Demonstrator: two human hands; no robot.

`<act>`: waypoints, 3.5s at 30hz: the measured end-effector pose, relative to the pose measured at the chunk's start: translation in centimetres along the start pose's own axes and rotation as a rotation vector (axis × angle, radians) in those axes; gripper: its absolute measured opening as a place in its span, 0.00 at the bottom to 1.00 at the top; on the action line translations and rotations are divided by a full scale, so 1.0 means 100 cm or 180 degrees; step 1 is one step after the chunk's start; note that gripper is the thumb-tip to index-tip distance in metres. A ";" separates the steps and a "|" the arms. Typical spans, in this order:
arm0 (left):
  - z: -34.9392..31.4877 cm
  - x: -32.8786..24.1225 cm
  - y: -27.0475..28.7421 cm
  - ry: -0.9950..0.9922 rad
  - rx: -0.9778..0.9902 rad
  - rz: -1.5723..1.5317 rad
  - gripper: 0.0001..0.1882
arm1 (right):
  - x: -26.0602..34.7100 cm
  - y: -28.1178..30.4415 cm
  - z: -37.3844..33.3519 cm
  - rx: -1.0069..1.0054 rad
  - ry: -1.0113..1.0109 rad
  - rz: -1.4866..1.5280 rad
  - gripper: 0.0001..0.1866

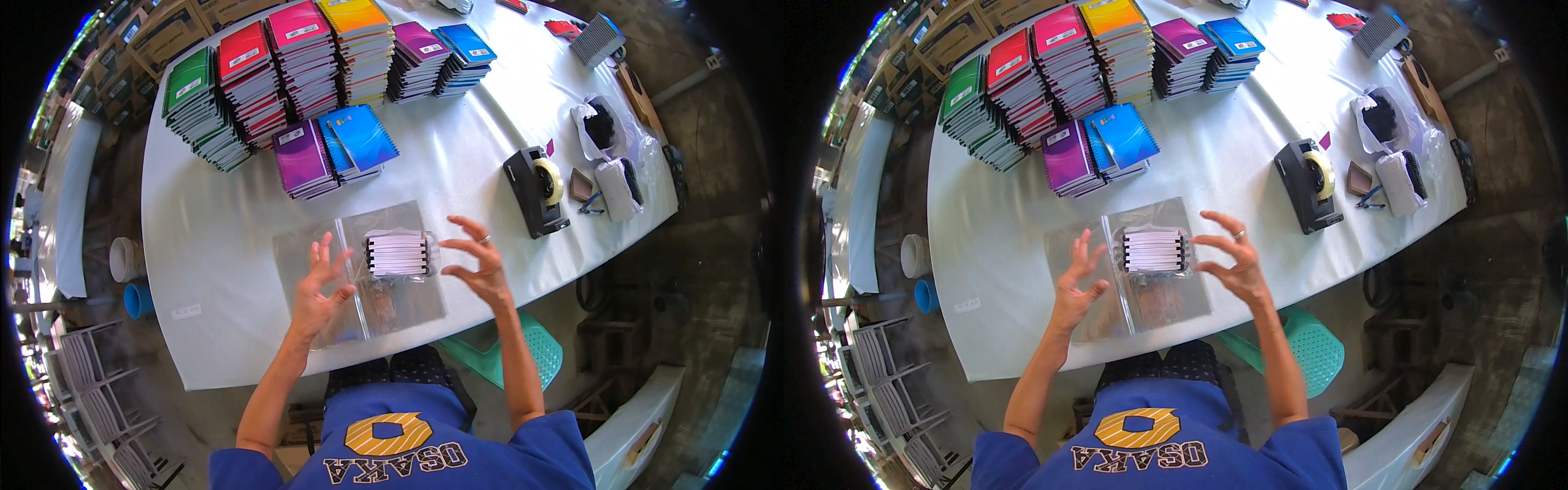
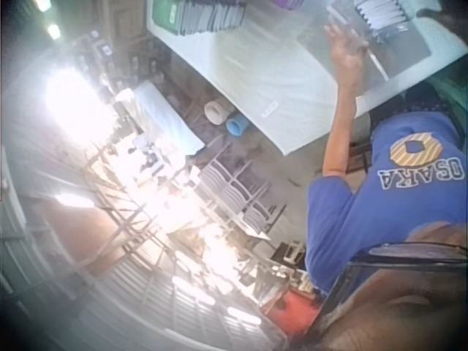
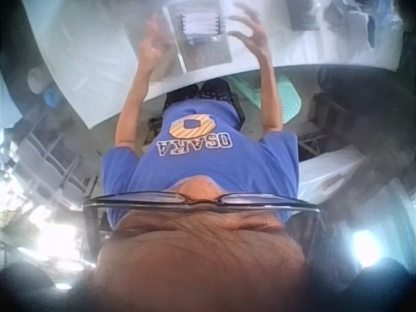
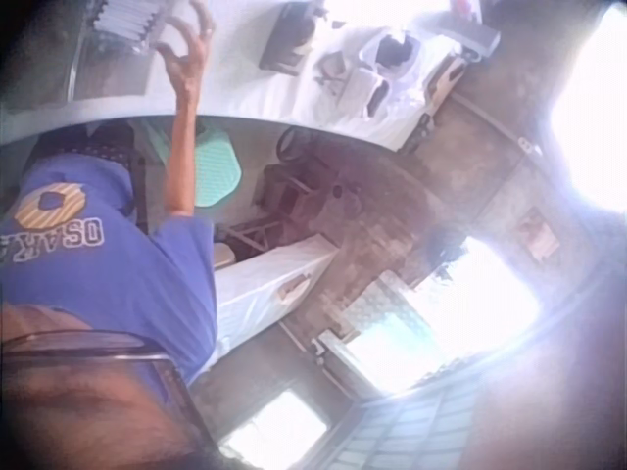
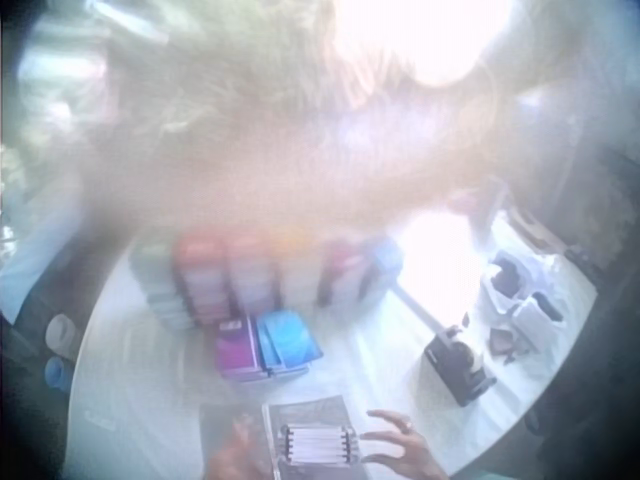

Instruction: The person stacks several notebooks, places them into a plastic sleeve, and uses a tape dispenser to seal the package.

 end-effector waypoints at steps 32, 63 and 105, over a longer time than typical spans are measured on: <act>-0.004 0.010 -0.023 -0.0994 -0.0362 -0.0154 0.38 | -0.006 -0.056 -0.050 -0.0382 0.0168 -0.0457 0.38; 0.020 -0.009 -0.043 -0.1808 0.0064 0.1110 0.27 | -0.011 -0.063 -0.051 -0.0449 0.0272 -0.0216 0.31; 0.045 -0.029 -0.042 -0.1714 0.0456 0.1459 0.21 | -0.001 -0.061 -0.008 -0.0167 -0.0586 0.0429 0.08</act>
Point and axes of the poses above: each hand's wrist, its own z-axis towards the middle knuckle, its own y-axis out of the back of the hand, x = y × z, the point moved 6 cm from there along z, towards the middle knuckle, and after that the axes turned 12 degrees about -x, right-handed, at the moved point
